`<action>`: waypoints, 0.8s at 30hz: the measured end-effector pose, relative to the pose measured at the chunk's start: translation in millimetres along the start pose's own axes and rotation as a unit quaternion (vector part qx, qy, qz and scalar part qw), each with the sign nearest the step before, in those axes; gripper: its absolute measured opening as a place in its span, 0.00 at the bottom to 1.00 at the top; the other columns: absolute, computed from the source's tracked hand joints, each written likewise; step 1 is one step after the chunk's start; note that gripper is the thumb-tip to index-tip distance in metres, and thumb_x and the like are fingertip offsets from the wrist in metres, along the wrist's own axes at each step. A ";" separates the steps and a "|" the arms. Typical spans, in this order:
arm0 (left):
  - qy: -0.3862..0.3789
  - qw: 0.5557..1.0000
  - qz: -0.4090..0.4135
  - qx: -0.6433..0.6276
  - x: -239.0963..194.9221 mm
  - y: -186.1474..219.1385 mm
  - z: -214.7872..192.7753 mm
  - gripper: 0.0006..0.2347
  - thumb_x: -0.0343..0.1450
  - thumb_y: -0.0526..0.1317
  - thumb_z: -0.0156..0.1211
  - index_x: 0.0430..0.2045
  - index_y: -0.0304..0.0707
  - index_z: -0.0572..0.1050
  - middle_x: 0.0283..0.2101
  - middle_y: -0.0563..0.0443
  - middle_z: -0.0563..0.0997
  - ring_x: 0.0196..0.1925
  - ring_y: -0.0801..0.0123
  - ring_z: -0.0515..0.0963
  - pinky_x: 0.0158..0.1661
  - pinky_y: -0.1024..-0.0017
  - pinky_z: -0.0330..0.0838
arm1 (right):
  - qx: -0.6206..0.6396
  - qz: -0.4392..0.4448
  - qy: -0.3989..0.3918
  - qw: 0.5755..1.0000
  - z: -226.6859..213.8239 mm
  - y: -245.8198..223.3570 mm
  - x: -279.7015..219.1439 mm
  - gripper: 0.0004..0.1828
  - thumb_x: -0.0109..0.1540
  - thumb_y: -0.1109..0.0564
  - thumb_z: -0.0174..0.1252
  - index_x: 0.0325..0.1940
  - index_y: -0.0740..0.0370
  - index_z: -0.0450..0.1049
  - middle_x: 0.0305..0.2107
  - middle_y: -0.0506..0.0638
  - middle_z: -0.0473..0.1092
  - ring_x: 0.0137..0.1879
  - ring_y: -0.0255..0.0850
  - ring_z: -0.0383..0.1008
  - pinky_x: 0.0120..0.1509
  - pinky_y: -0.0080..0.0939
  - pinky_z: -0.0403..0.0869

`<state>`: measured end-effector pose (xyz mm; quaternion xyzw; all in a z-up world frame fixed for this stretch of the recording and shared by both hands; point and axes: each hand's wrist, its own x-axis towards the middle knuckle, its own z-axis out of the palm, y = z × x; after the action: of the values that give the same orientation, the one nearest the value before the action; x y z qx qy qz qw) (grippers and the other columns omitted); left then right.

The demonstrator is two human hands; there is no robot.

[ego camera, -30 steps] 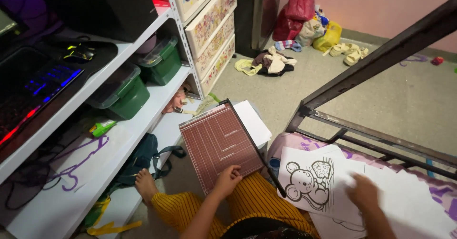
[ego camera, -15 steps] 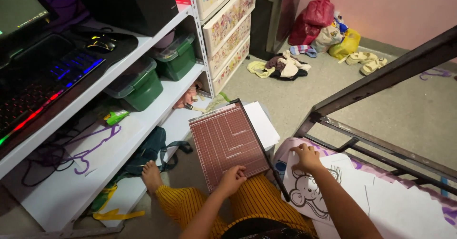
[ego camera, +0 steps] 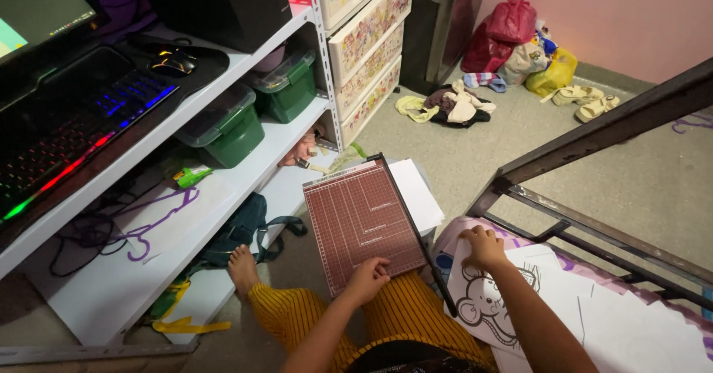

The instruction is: The person sits on the floor and uses a paper cutter to trim several printed cartoon drawings. They place each sheet on the cutting mat, align it, and slide the cutter to trim the edges before moving to the next sheet.

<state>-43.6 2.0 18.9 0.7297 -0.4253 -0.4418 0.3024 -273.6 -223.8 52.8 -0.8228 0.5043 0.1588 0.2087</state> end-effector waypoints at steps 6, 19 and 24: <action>0.003 1.000 0.002 0.011 1.0 -3.1 1.0 0.17 0.74 0.38 0.58 0.59 0.47 0.73 0.48 0.55 0.79 0.48 0.70 0.78 0.48 0.69 0.74 | -0.012 -0.006 0.017 1.000 16.8 14.3 19.8 0.34 0.54 0.50 0.75 0.61 0.40 0.69 0.65 0.47 0.61 0.71 0.52 0.57 0.73 0.58 0.60; -0.053 0.999 -0.012 -0.006 -56.9 144.3 -15.0 0.25 0.73 0.48 0.57 0.66 0.48 0.63 0.69 0.48 0.64 0.65 0.62 0.71 0.59 0.64 0.74 | 0.250 -0.022 0.101 0.963 -64.8 71.3 -49.0 0.07 0.66 0.59 0.58 0.47 0.56 0.80 0.46 0.51 0.80 0.54 0.44 0.81 0.63 0.42 0.81; -0.019 0.979 0.161 0.124 -44.5 192.6 4.3 0.42 0.65 0.55 0.63 0.74 0.45 0.48 0.74 0.45 0.57 0.73 0.52 0.56 0.68 0.44 0.52 | 0.167 -0.203 0.249 0.932 -116.1 37.6 -91.0 0.07 0.64 0.55 0.57 0.44 0.55 0.79 0.40 0.52 0.77 0.44 0.44 0.77 0.44 0.42 0.77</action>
<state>-126.6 -46.5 191.7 0.6751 -0.5945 -0.3448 0.2684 -341.5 -228.0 189.0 -0.8738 0.3818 -0.1832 0.2390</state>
